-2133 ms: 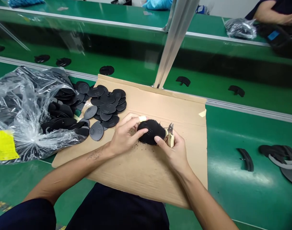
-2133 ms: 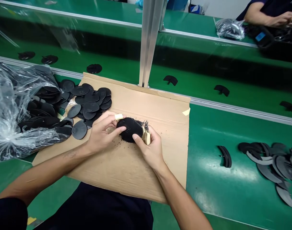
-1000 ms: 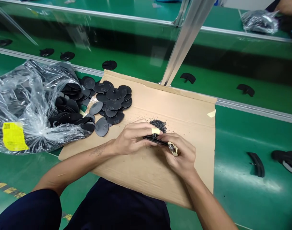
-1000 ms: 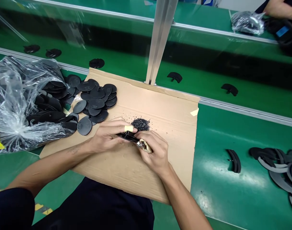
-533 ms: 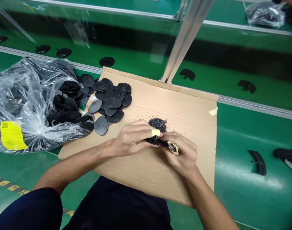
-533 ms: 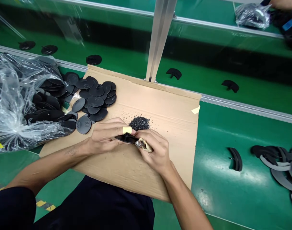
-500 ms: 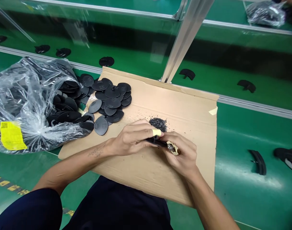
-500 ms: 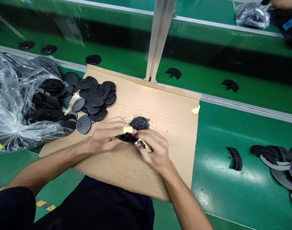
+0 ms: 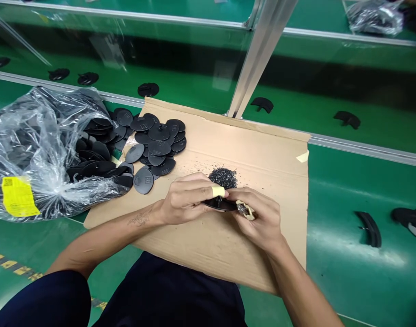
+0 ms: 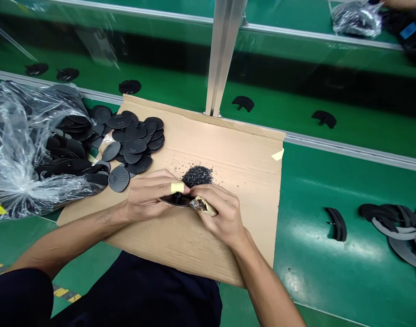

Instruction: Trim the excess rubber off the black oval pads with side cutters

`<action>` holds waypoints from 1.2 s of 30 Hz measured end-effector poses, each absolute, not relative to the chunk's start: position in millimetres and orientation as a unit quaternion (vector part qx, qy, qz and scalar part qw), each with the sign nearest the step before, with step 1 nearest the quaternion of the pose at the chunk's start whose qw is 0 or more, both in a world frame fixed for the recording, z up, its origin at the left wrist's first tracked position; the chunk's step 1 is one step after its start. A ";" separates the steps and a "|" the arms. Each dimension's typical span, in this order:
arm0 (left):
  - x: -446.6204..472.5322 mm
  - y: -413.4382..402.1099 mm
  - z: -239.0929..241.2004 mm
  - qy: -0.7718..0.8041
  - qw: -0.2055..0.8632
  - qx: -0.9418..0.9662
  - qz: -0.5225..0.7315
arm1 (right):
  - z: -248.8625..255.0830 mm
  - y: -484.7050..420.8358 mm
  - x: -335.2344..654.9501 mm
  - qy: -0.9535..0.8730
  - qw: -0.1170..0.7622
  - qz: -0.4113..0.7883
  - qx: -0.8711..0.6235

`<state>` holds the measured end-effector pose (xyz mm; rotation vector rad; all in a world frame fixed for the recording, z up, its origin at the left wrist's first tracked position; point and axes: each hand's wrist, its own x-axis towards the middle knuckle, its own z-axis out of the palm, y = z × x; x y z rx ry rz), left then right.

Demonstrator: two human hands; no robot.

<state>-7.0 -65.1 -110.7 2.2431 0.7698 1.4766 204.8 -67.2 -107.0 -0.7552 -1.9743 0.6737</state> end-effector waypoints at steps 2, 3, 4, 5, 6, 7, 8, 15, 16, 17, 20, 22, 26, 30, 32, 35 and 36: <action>-6.6 -64.7 -110.8 0.266 0.172 0.795 0.518 | -107.7 -66.9 204.9 -0.799 0.446 0.267 -0.304; -6.6 -64.1 -111.0 0.260 0.175 0.797 0.516 | -108.1 -66.7 205.0 -0.801 0.445 0.262 -0.304; -6.8 -63.3 -111.2 0.256 0.179 0.799 0.515 | -108.5 -66.6 205.1 -0.803 0.444 0.258 -0.302; -7.2 -62.4 -111.4 0.253 0.183 0.800 0.513 | -108.8 -66.4 205.2 -0.805 0.442 0.256 -0.302; -7.6 -61.6 -111.5 0.250 0.186 0.800 0.513 | -108.9 -66.4 205.3 -0.806 0.441 0.256 -0.301; -8.1 -61.0 -111.6 0.247 0.189 0.801 0.512 | -108.7 -66.3 205.3 -0.806 0.441 0.258 -0.300; -8.6 -60.7 -111.6 0.244 0.193 0.801 0.513 | -108.4 -66.3 205.3 -0.804 0.441 0.263 -0.299; -8.0 -64.6 -110.9 0.254 0.194 0.786 0.529 | -105.1 -66.5 204.8 -0.803 0.442 0.275 -0.290; -7.6 -64.9 -110.9 0.255 0.194 0.785 0.529 | -105.5 -66.4 204.8 -0.803 0.443 0.273 -0.291; -7.4 -64.9 -110.8 0.254 0.197 0.786 0.528 | -106.2 -66.4 204.9 -0.803 0.444 0.271 -0.291; -7.4 -63.0 -110.5 0.249 0.206 0.793 0.517 | -108.8 -66.1 205.1 -0.804 0.449 0.266 -0.284; -8.3 -61.4 -110.5 0.254 0.221 0.800 0.496 | -109.5 -65.6 205.3 -0.805 0.450 0.262 -0.284; -12.5 -60.4 -110.6 0.288 0.257 0.787 0.482 | -106.3 -61.9 207.0 -0.798 0.438 0.277 -0.309; -16.8 -60.5 -109.7 0.353 0.262 0.743 0.504 | -106.5 -55.2 210.8 -0.798 0.426 0.243 -0.351; -17.4 -60.1 -109.0 0.352 0.255 0.747 0.503 | -110.1 -52.6 212.1 -0.814 0.405 0.199 -0.366; -16.9 -59.7 -108.2 0.337 0.243 0.761 0.498 | -116.0 -51.5 212.6 -0.844 0.362 0.142 -0.370; -16.6 -59.8 -108.1 0.334 0.239 0.765 0.496 | -117.2 -51.9 212.4 -0.850 0.351 0.132 -0.370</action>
